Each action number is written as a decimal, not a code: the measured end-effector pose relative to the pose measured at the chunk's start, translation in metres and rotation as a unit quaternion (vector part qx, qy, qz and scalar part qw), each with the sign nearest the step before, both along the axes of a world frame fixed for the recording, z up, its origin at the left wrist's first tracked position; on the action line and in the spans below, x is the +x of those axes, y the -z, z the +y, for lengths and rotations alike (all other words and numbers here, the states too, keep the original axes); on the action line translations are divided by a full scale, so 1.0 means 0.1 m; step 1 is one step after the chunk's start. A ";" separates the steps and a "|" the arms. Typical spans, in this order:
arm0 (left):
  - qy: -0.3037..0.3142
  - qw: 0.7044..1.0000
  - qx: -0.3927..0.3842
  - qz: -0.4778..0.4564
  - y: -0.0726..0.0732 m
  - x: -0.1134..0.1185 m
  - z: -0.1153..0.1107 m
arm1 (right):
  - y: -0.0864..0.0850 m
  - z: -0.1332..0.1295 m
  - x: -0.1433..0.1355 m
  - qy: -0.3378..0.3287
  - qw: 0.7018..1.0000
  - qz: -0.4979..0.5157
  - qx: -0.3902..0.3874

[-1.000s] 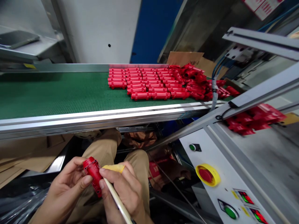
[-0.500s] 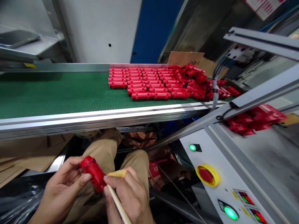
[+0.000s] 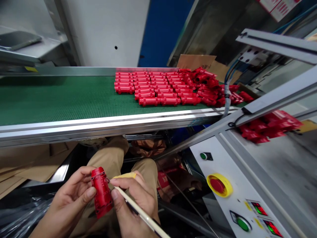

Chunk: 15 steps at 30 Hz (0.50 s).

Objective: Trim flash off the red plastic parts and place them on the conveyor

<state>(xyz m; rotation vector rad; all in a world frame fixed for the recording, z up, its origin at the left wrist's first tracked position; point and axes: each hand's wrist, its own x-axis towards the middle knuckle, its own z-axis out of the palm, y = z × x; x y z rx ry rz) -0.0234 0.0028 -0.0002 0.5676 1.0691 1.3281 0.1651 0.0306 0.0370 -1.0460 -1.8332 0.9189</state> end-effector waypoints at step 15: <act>-0.033 0.997 0.003 0.074 -0.05 0.05 -0.02 | -0.10 0.02 -0.01 0.015 0.998 -0.054 -0.006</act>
